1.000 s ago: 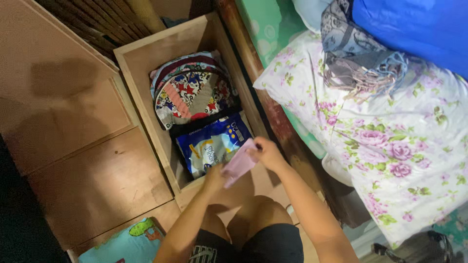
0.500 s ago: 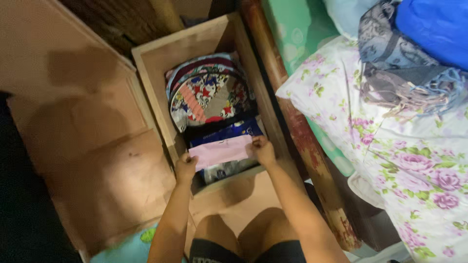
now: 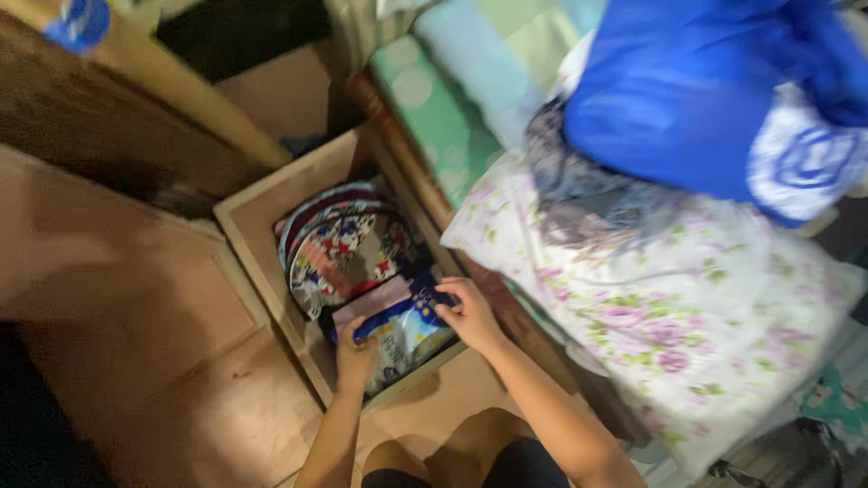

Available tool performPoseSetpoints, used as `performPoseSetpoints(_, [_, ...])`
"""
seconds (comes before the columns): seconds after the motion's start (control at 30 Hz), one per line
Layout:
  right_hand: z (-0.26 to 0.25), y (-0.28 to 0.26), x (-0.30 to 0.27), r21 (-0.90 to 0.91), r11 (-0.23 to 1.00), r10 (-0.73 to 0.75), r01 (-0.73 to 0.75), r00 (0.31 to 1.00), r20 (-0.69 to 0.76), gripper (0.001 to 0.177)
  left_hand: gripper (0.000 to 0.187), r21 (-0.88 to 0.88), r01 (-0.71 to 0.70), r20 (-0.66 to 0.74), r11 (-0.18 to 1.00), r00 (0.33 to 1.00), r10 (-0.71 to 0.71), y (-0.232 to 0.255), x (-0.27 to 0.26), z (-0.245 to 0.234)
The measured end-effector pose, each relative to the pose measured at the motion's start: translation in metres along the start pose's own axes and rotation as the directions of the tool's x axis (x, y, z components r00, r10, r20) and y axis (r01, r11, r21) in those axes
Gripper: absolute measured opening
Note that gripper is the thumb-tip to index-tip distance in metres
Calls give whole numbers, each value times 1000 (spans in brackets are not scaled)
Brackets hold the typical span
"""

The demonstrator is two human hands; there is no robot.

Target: The person folds and places various clothing items and a pillow into a wooden drawer. They handle a pink cloth, a blue bag, a patterned cloth, a black bag, and a floral pillow, arranging them neatly inside the drawer.

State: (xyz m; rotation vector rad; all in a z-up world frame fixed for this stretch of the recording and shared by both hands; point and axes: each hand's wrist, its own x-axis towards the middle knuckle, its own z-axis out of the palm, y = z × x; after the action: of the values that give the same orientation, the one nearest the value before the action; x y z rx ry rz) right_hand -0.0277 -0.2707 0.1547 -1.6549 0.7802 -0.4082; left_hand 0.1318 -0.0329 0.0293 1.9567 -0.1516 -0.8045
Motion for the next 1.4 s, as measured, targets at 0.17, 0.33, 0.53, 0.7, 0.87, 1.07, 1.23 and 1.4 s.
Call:
performPoseSetpoints(0.17, [-114, -65, -4, -4, 999, -44, 44, 980, -194, 31, 43, 146, -122, 229, 982, 970, 87, 109, -17, 47])
performPoseSetpoints(0.33, [-202, -96, -21, -165, 984, -117, 63, 933, -340, 32, 45, 61, -220, 399, 974, 899, 179, 208, -38, 102])
performPoseSetpoints(0.53, [-270, -102, -51, -333, 942, -182, 44, 899, -397, 30, 49, 179, -268, 512, 946, 847, 143, 310, -69, 177])
performPoseSetpoints(0.7, [-319, -72, -88, -482, 876, -239, -31, 839, -488, 36, 87, 363, -495, 610, 789, 766, 200, 349, -86, 254])
performPoseSetpoints(0.87, [-348, -43, -114, -461, 825, 169, -328, 920, -353, 68, 108, 437, -712, 797, 550, 590, 129, 359, -98, 313])
performPoseSetpoints(1.07, [-359, -23, -132, -201, 892, 313, -404, 875, -371, 69, 127, 733, -657, 680, 178, 697, -228, 361, -108, 328])
performPoseSetpoints(1.23, [-391, 9, -190, 134, 972, 224, -193, 593, -773, 68, 118, 639, -739, 743, 213, 665, 81, 315, -73, 310])
performPoseSetpoints(1.4, [-387, 4, -204, 168, 980, 199, -107, 571, -796, 88, 116, 570, -712, 759, 411, 648, 69, 307, -65, 301])
